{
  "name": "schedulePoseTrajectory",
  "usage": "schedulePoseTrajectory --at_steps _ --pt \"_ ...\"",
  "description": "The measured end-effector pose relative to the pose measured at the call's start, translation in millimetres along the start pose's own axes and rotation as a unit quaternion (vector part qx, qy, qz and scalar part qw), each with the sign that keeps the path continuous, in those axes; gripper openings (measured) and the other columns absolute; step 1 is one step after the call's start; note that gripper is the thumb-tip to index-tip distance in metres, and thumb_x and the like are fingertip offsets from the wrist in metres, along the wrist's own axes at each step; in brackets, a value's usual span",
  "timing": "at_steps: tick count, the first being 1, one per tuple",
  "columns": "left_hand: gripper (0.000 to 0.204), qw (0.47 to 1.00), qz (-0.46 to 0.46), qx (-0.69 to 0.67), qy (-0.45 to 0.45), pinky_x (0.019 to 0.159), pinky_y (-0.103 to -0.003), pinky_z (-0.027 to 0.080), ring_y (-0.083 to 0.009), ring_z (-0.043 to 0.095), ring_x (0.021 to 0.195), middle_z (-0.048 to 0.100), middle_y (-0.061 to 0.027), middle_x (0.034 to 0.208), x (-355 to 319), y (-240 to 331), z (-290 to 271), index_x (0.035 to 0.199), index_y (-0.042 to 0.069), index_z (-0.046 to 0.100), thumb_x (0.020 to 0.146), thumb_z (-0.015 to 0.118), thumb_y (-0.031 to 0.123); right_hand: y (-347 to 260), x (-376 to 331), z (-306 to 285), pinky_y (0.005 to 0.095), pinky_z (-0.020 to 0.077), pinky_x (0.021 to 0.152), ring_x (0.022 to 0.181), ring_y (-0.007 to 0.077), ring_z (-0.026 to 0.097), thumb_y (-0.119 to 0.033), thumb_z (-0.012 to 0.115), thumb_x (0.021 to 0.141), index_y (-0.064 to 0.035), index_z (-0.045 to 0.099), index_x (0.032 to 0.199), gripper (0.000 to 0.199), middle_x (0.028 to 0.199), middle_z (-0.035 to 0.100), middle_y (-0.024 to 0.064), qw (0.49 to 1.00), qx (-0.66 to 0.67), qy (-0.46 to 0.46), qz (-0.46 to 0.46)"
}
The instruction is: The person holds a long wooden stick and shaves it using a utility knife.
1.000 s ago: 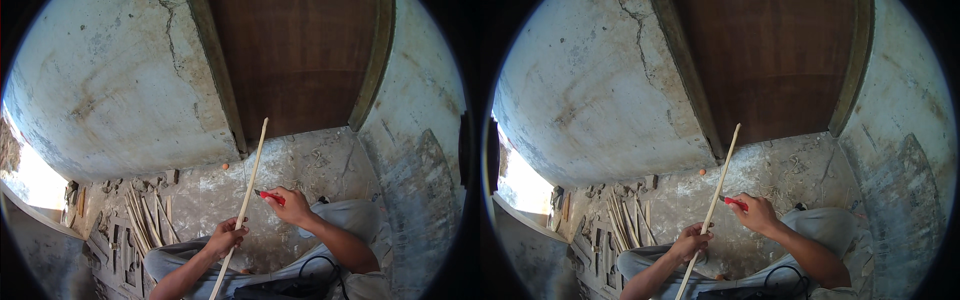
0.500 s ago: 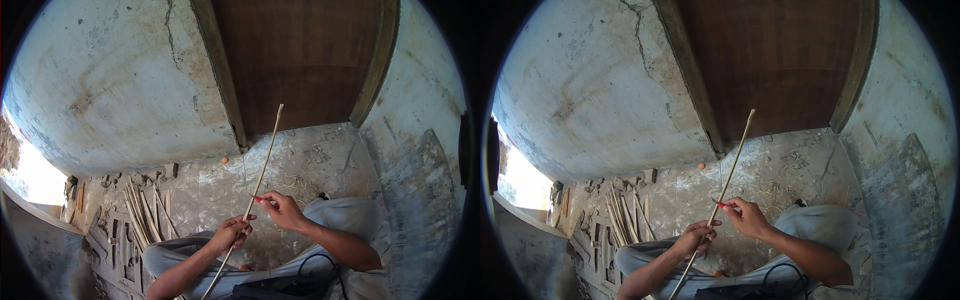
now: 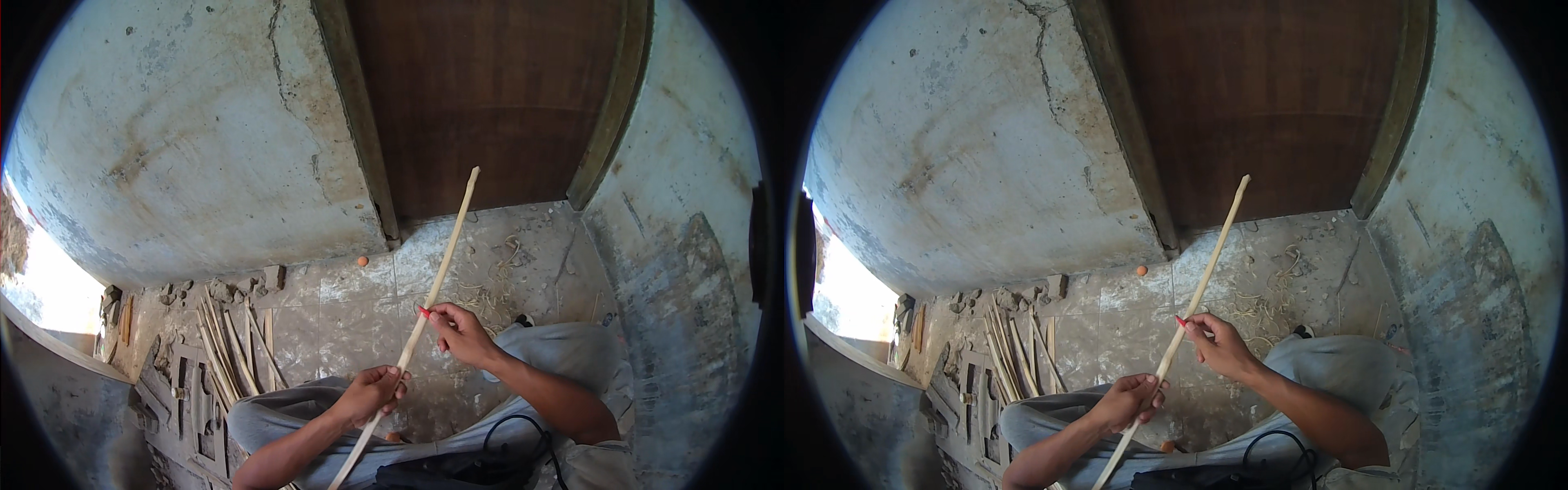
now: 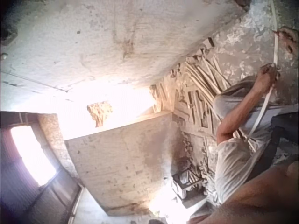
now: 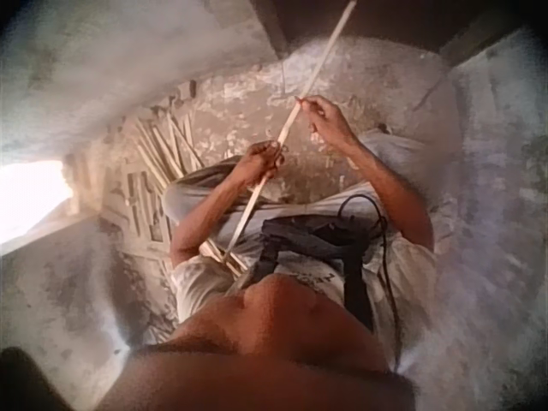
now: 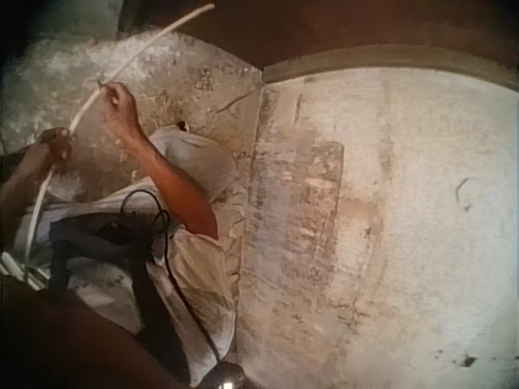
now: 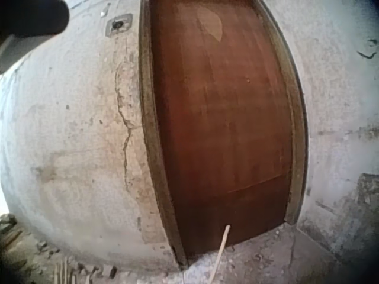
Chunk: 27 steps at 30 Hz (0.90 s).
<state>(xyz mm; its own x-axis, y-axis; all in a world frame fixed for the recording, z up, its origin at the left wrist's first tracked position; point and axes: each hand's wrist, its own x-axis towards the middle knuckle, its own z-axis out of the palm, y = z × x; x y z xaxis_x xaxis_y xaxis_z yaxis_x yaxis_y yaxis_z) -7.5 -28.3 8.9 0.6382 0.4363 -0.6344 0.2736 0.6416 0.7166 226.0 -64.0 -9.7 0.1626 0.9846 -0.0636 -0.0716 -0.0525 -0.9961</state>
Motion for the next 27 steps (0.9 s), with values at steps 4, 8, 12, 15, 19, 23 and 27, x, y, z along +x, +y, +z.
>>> schedulePoseTrajectory --at_steps 4,8,12,15,19,23,27 --pt "0.029 0.999 0.035 -0.032 0.025 0.043 -0.024 0.033 -0.0075 0.039 0.048 0.052 -0.0012 0.076 -2 2 -2 0.113 0.003 0.058 0.109 0.047 0.029 -12 -14 2 0.0304 0.052 0.058 0.061 0.0169 0.065 -0.024 0.066 0.099 -0.0022 0.065 0.115 0.027 0.078 0.069 0.0077 0.944 -0.269 0.083 -0.174" --pt "0.028 0.996 0.052 -0.026 0.066 0.043 -0.024 0.029 -0.0073 0.036 0.047 0.05 -0.0004 0.073 -7 15 11 0.111 0.003 0.059 0.109 0.046 0.028 -13 -28 5 0.0365 0.0569 0.059 0.071 0.0295 0.073 -0.022 0.073 0.092 -0.0044 0.069 0.107 0.024 0.088 0.075 0.0137 0.883 -0.376 0.08 -0.268" --pt "0.028 0.994 0.091 -0.025 0.06 0.043 -0.024 0.028 -0.0066 0.035 0.047 0.048 0.0006 0.07 -5 12 10 0.11 0.003 0.06 0.109 0.046 0.027 -8 -31 8 0.0365 0.0583 0.06 0.074 0.0302 0.074 -0.021 0.075 0.09 -0.0044 0.07 0.103 0.021 0.089 0.075 0.0132 0.873 -0.383 0.094 -0.288" --pt "0.028 0.991 0.111 0.003 0.074 0.043 -0.024 0.027 -0.0059 0.034 0.048 0.045 0.0016 0.067 -6 11 13 0.108 0.002 0.061 0.109 0.045 0.026 -6 -31 6 0.038 0.0567 0.054 0.067 0.0292 0.072 -0.025 0.071 0.092 -0.0065 0.071 0.104 0.022 0.087 0.075 0.012 0.852 -0.408 0.097 -0.313" --pt "0.027 0.988 0.131 0.032 0.074 0.043 -0.024 0.025 -0.0053 0.032 0.049 0.044 0.0021 0.067 -7 12 15 0.107 0.002 0.061 0.109 0.047 0.026 -6 -32 9 0.0377 0.0565 0.052 0.065 0.0278 0.072 -0.025 0.072 0.091 -0.0065 0.072 0.103 0.022 0.084 0.074 0.011 0.839 -0.419 0.118 -0.327" --pt "0.027 0.995 0.081 0.002 0.063 0.043 -0.024 0.024 -0.0052 0.032 0.049 0.043 0.0023 0.066 -13 17 17 0.104 0.002 0.06 0.108 0.048 0.025 -5 -33 9 0.037 0.0558 0.05 0.061 0.0267 0.071 -0.025 0.073 0.09 -0.0071 0.072 0.103 0.022 0.08 0.073 0.0092 0.827 -0.435 0.136 -0.329" --pt "0.026 0.993 0.098 -0.004 0.061 0.042 -0.025 0.024 -0.0055 0.032 0.049 0.042 0.0022 0.064 -15 16 15 0.103 0.002 0.06 0.108 0.048 0.025 -10 -32 11 0.0373 0.0549 0.048 0.06 0.0265 0.071 -0.025 0.072 0.091 -0.0073 0.072 0.104 0.022 0.081 0.073 0.0103 0.824 -0.437 0.14 -0.333"
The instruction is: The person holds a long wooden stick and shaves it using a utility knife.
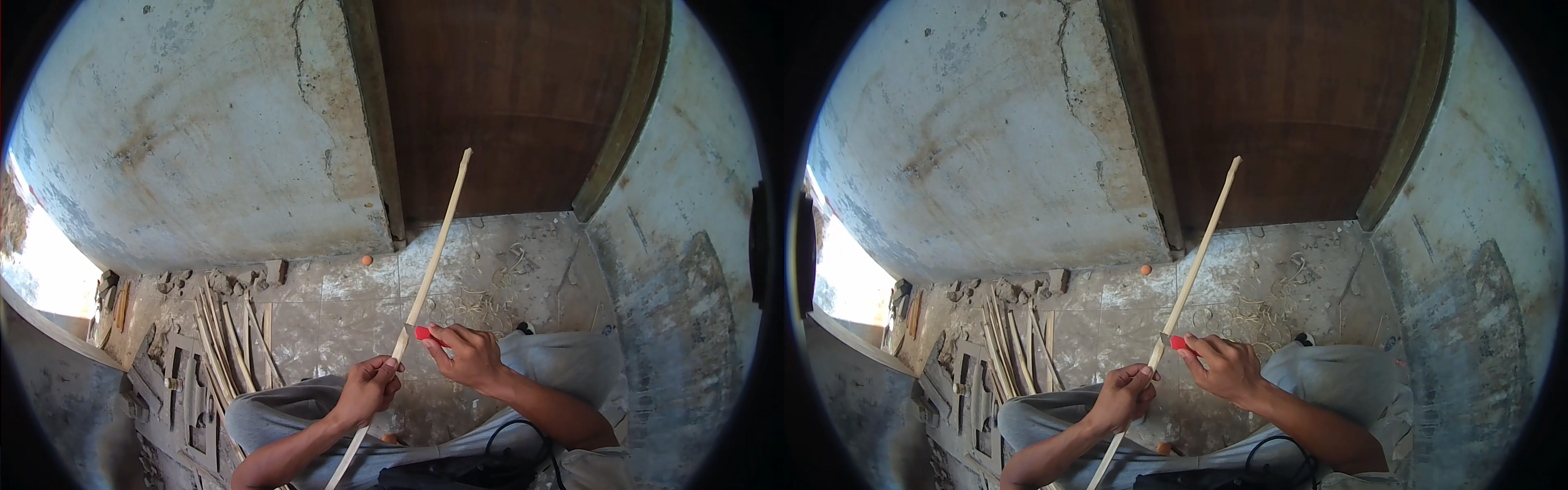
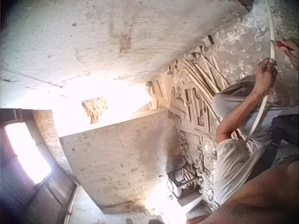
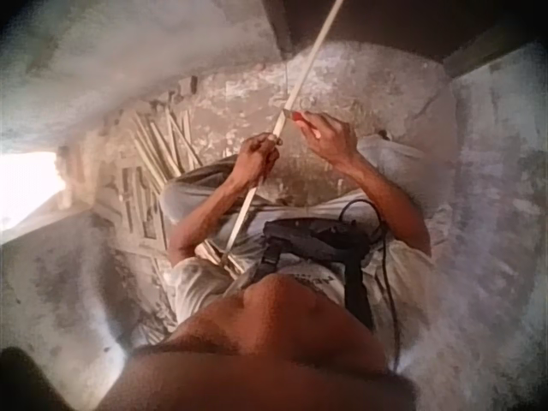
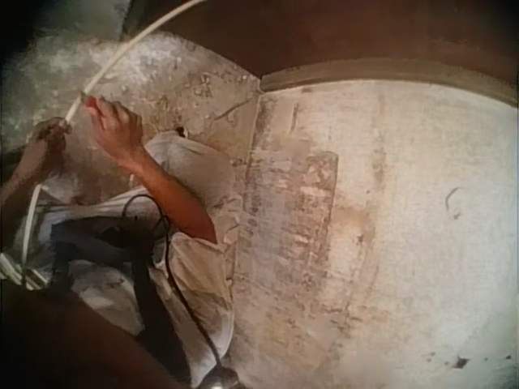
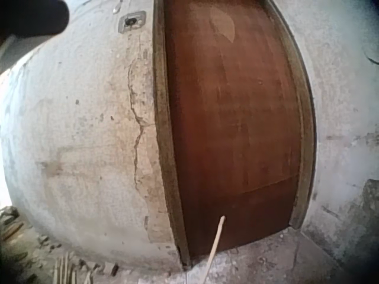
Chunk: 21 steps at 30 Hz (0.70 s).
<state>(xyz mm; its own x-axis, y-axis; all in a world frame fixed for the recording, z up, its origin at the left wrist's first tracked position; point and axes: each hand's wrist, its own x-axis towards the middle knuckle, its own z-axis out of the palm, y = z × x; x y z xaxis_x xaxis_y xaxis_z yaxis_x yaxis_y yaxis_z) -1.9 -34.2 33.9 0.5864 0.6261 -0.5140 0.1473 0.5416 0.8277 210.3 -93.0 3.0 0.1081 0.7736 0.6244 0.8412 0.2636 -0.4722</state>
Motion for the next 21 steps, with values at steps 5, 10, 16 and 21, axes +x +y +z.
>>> schedulePoseTrajectory --at_steps 5,10,16,21 --pt "0.027 1.0 -0.015 0.015 -0.014 0.041 -0.025 0.024 -0.006 0.031 0.047 0.041 0.0017 0.062 -12 -13 4 0.103 0.002 0.06 0.108 0.048 0.025 32 27 -16 0.0411 0.056 0.056 0.068 0.033 0.072 -0.025 0.071 0.093 -0.0049 0.072 0.102 0.022 0.083 0.073 0.0154 0.993 -0.022 0.017 0.113" --pt "0.027 0.999 -0.002 0.0 -0.037 0.041 -0.025 0.024 -0.0059 0.03 0.047 0.041 0.0015 0.061 -19 -16 11 0.103 0.001 0.06 0.108 0.048 0.026 52 39 -27 0.0462 0.0562 0.065 0.075 0.0388 0.072 -0.028 0.069 0.093 -0.0067 0.071 0.101 0.023 0.083 0.073 0.0172 0.985 -0.025 0.035 0.164" --pt "0.028 0.998 -0.005 0.063 -0.003 0.043 -0.024 0.025 -0.0056 0.032 0.048 0.041 0.0015 0.062 -27 -19 2 0.103 0.001 0.06 0.108 0.048 0.026 49 42 -25 0.0431 0.056 0.067 0.08 0.0389 0.072 -0.026 0.07 0.093 -0.0039 0.072 0.101 0.024 0.088 0.073 0.0197 0.983 -0.027 0.041 0.176" --pt "0.029 0.999 0.002 0.054 0.002 0.042 -0.024 0.027 -0.0057 0.035 0.048 0.044 0.001 0.063 -32 -21 -2 0.101 0.001 0.061 0.108 0.048 0.026 50 48 -21 0.0436 0.0566 0.068 0.081 0.0385 0.072 -0.028 0.07 0.093 -0.0062 0.072 0.1 0.023 0.09 0.074 0.0185 0.983 -0.049 0.023 0.178"
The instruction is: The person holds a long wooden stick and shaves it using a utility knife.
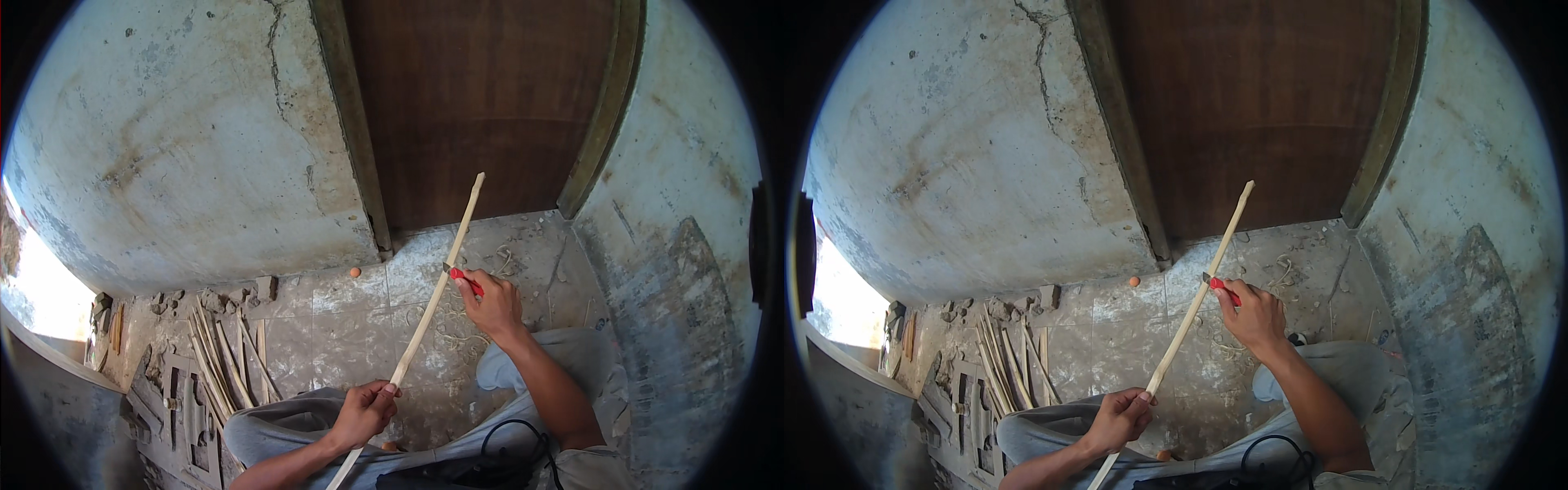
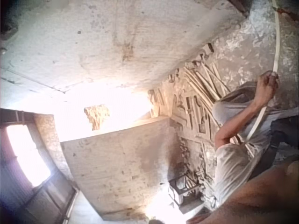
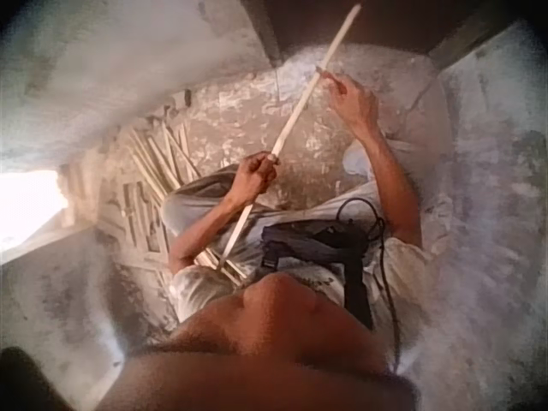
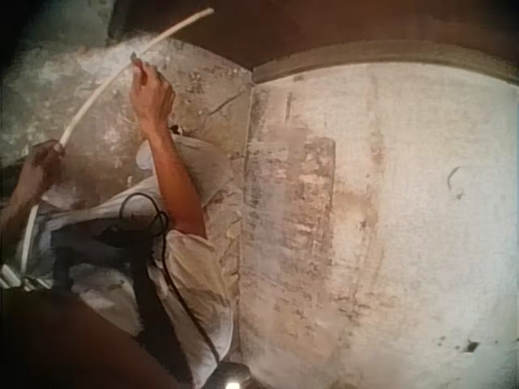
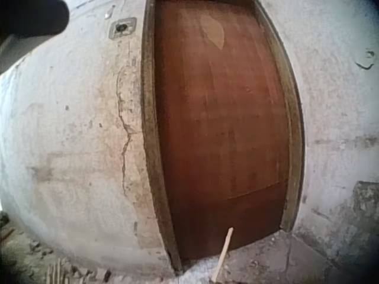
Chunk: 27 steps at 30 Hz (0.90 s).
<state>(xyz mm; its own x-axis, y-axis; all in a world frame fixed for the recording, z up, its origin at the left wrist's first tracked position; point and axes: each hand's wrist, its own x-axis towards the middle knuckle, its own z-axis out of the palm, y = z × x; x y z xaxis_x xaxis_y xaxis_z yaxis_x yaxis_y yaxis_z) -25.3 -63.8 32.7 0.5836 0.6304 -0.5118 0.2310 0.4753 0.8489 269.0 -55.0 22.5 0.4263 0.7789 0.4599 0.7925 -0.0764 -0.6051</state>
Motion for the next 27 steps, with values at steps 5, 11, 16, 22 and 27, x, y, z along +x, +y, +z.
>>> schedulePoseTrajectory --at_steps 5,11,16,22,27 --pt "0.03 0.999 -0.028 0.011 0.015 0.043 -0.024 0.028 -0.0053 0.037 0.049 0.045 0.0016 0.062 -20 -4 -10 0.101 0.0 0.061 0.108 0.048 0.025 7 -11 23 0.0457 0.0568 0.064 0.076 0.0379 0.072 -0.029 0.069 0.093 -0.008 0.071 0.101 0.022 0.086 0.074 0.017 1.0 0.002 0.006 -0.03" --pt "0.031 0.998 -0.04 0.026 0.052 0.045 -0.025 0.033 -0.007 0.04 0.049 0.046 0.0018 0.062 -52 -29 -16 0.1 0.0 0.064 0.107 0.05 0.027 7 4 19 0.0481 0.0563 0.063 0.072 0.0384 0.072 -0.029 0.066 0.094 -0.0105 0.071 0.102 0.021 0.082 0.073 0.0167 1.0 -0.006 -0.026 0.003" --pt "0.03 0.999 0.04 -0.003 0.033 0.043 -0.026 0.026 -0.0057 0.034 0.047 0.044 0.0029 0.058 -72 -53 -11 0.087 0.006 0.064 0.106 0.055 0.027 25 8 -4 0.0493 0.0551 0.064 0.072 0.0407 0.07 -0.029 0.066 0.094 -0.0108 0.07 0.102 0.021 0.08 0.073 0.0165 0.998 -0.029 -0.044 0.038" --pt "0.032 0.998 0.027 0.007 0.051 0.044 -0.027 0.026 -0.0059 0.032 0.047 0.04 0.0041 0.057 -80 -47 -15 0.083 0.007 0.06 0.106 0.054 0.028 30 -2 2 0.0491 0.0545 0.063 0.072 0.0401 0.07 -0.03 0.067 0.093 -0.0105 0.07 0.1 0.021 0.077 0.072 0.0161 0.999 -0.029 -0.021 0.031" --pt "0.036 0.997 0.011 -0.026 0.071 0.043 -0.027 0.025 -0.0067 0.031 0.046 0.037 0.0048 0.056 -97 -43 -10 0.077 0.011 0.053 0.107 0.052 0.03 24 -6 19 0.0469 0.0556 0.064 0.073 0.0382 0.071 -0.029 0.071 0.091 -0.0091 0.072 0.099 0.022 0.081 0.073 0.0161 1.0 -0.015 -0.024 -0.009"
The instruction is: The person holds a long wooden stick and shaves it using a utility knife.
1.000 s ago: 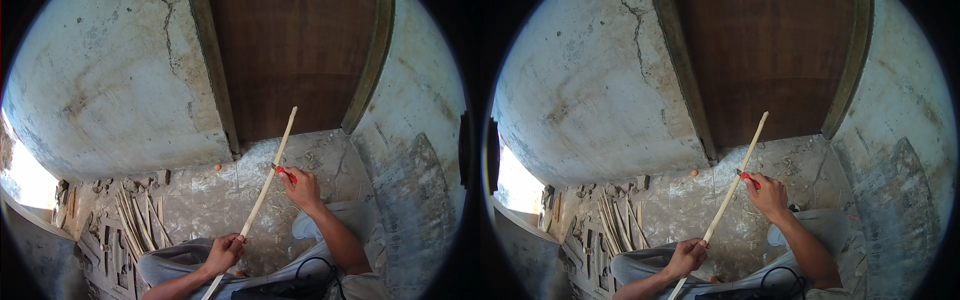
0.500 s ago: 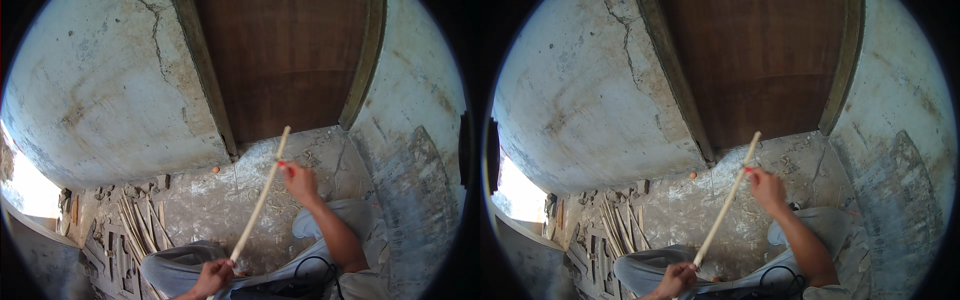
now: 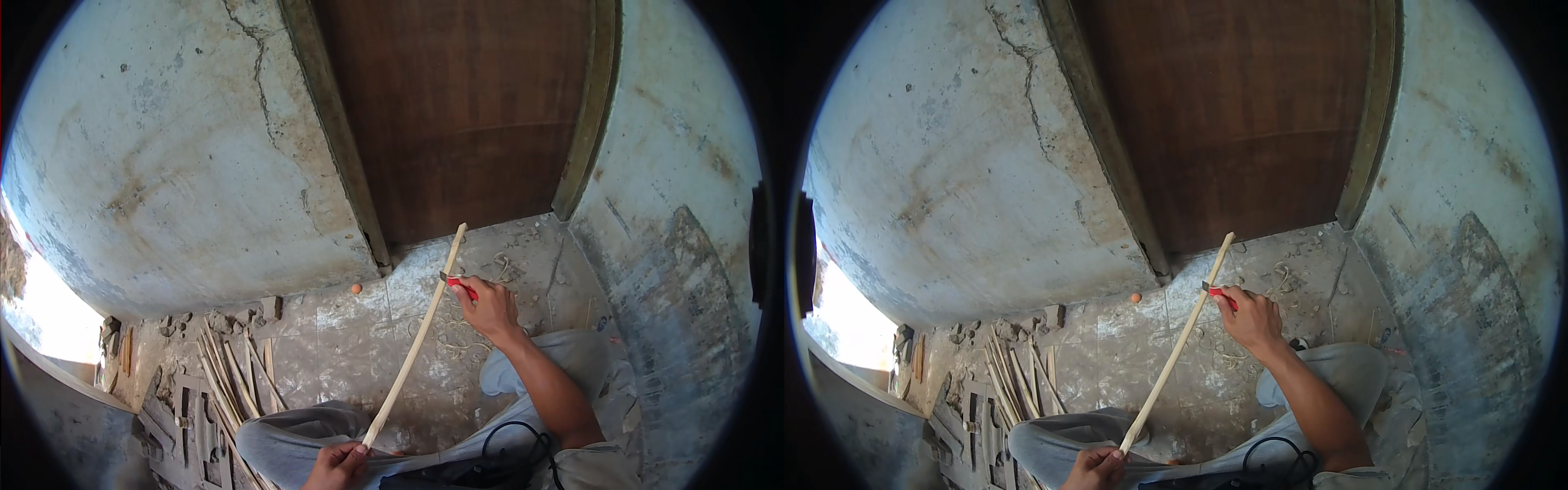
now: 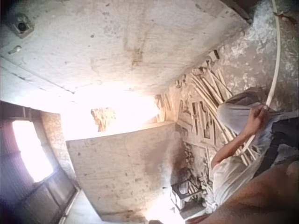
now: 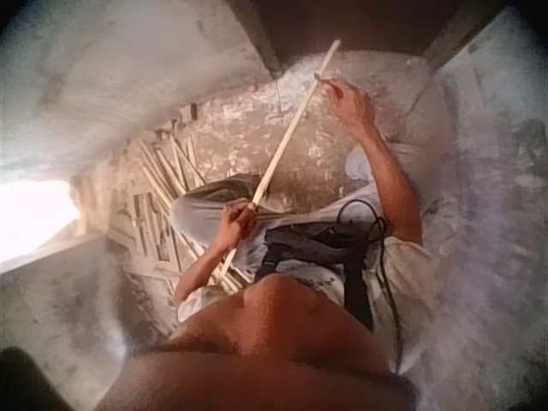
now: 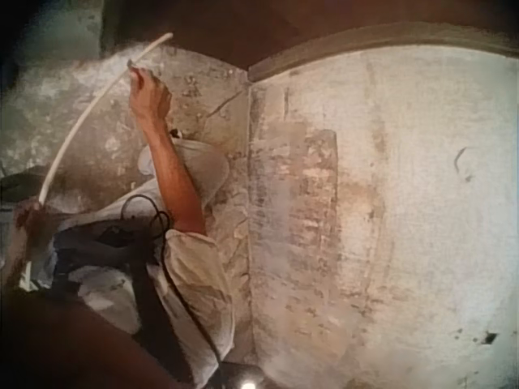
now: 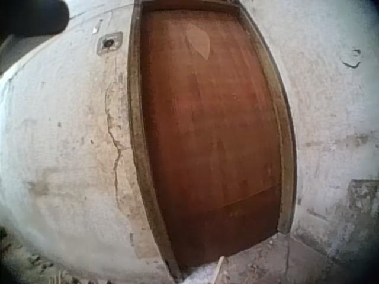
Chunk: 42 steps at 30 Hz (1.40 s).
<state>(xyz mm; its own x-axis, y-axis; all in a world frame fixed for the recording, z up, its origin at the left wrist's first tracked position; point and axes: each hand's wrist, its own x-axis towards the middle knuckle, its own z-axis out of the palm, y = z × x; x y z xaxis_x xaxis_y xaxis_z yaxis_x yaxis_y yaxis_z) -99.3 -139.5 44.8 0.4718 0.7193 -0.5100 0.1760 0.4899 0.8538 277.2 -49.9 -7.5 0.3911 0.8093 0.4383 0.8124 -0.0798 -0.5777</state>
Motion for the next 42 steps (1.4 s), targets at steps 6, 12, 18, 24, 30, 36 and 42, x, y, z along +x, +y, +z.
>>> schedulePoseTrajectory --at_steps 6,12,18,24,30,36,42 --pt "0.041 0.999 0.024 0.036 0.004 0.043 -0.027 0.024 -0.0065 0.03 0.046 0.038 0.0049 0.056 -13 1 0 0.072 0.012 0.049 0.107 0.05 0.032 -6 9 1 0.0486 0.0554 0.063 0.072 0.0378 0.071 -0.03 0.067 0.094 -0.0101 0.07 0.1 0.021 0.079 0.073 0.0153 0.999 -0.012 0.015 -0.027" --pt "0.041 1.0 0.003 0.029 0.007 0.043 -0.027 0.023 -0.0069 0.03 0.046 0.038 0.0047 0.056 -24 0 -3 0.071 0.013 0.049 0.107 0.05 0.031 -11 12 4 0.0474 0.055 0.062 0.072 0.0386 0.071 -0.028 0.07 0.091 -0.0076 0.071 0.097 0.022 0.083 0.073 0.0161 0.999 -0.018 0.003 -0.035" --pt "0.038 1.0 -0.012 -0.01 0.026 0.044 -0.027 0.024 -0.0067 0.029 0.046 0.039 0.0039 0.056 -30 -10 -5 0.074 0.012 0.052 0.107 0.051 0.031 -13 17 3 0.0472 0.0546 0.061 0.071 0.0386 0.071 -0.028 0.07 0.091 -0.0093 0.072 0.099 0.02 0.082 0.073 0.0161 0.999 -0.025 -0.022 -0.029" --pt "0.031 0.998 -0.058 -0.002 0.023 0.043 -0.025 0.027 -0.0061 0.034 0.045 0.043 0.0043 0.057 -64 -40 -13 0.085 0.009 0.06 0.107 0.053 0.03 39 54 -27 0.0467 0.0555 0.068 0.077 0.0352 0.072 -0.036 0.066 0.094 -0.0116 0.071 0.1 0.026 0.083 0.074 0.0155 0.988 -0.059 0.053 0.133" --pt "0.027 0.997 -0.031 -0.043 0.059 0.042 -0.023 0.025 -0.0058 0.034 0.046 0.046 0.0038 0.063 -42 -17 -25 0.097 0.007 0.062 0.107 0.053 0.03 25 22 -37 0.0353 0.0558 0.069 0.077 0.0258 0.074 -0.028 0.071 0.093 -0.0019 0.071 0.102 0.027 0.087 0.075 0.0158 0.984 0.136 0.066 0.096" --pt "0.029 0.998 -0.043 -0.025 0.029 0.045 -0.025 0.033 -0.0077 0.041 0.05 0.047 0.0009 0.065 28 36 0 0.105 0.0 0.063 0.107 0.051 0.026 -9 -20 -32 0.029 0.0544 0.067 0.077 0.014 0.071 -0.022 0.072 0.093 -0.0005 0.071 0.105 0.025 0.086 0.076 0.0138 0.958 0.268 0.003 0.102" --pt "0.027 0.998 -0.032 -0.041 -0.047 0.044 -0.022 0.031 -0.0056 0.04 0.051 0.05 0.0009 0.069 112 75 13 0.116 0.001 0.061 0.107 0.051 0.024 -47 -54 -19 0.0308 0.0549 0.06 0.069 0.0207 0.073 -0.026 0.073 0.092 -0.0046 0.072 0.105 0.025 0.083 0.075 0.0132 0.975 0.217 -0.054 0.021"
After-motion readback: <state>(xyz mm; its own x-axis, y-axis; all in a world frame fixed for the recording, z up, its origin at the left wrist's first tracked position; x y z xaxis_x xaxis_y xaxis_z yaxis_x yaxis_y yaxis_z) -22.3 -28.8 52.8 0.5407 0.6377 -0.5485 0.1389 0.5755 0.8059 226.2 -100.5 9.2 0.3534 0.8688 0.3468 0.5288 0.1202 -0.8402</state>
